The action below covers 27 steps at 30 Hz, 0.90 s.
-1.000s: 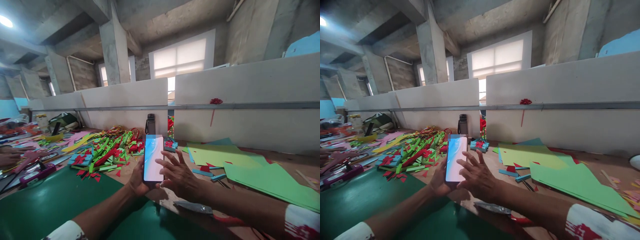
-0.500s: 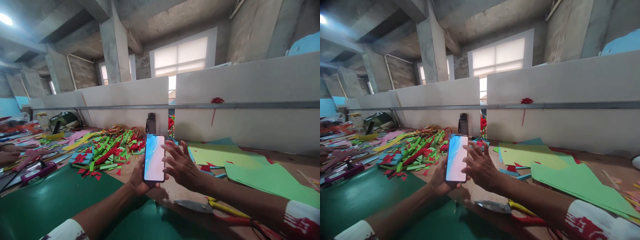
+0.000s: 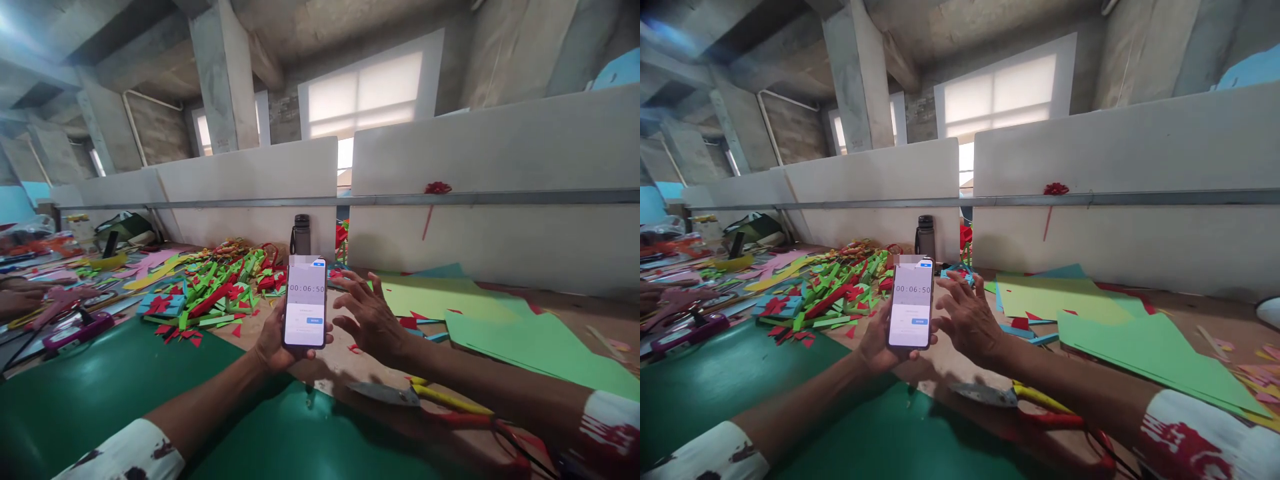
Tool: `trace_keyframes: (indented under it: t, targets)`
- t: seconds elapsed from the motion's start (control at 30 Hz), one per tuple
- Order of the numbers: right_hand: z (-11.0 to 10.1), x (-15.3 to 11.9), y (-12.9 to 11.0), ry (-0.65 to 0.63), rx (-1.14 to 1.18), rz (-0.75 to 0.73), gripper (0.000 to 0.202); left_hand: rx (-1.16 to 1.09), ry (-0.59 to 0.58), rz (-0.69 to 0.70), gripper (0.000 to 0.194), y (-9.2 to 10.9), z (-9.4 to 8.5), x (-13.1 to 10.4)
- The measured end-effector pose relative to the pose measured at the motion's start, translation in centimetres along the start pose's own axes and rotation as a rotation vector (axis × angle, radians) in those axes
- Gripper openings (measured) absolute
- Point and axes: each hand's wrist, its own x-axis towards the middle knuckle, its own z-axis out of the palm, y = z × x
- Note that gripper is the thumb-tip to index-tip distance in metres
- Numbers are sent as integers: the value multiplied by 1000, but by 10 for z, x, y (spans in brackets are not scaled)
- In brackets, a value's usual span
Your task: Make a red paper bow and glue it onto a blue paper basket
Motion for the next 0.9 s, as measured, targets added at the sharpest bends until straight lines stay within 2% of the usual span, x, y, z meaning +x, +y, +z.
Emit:
trace_keyframes:
  t: [0.27, 0.43, 0.73, 0.9]
  targets:
    - [-2, -9, 1, -127, 30, 111, 7, 43, 18, -21, 66, 2, -5, 0]
    - [-9, -13, -2, -250, 60, 187, 10, 77, 25, -55, 61, 12, -14, -5]
    - [-26, -26, -8, -509, 143, 210, 12, 138, 70, -58, 56, 34, -27, -34]
    - [-31, -33, -19, -618, 167, 198, 15, 148, 103, -75, 54, 41, -33, -53]
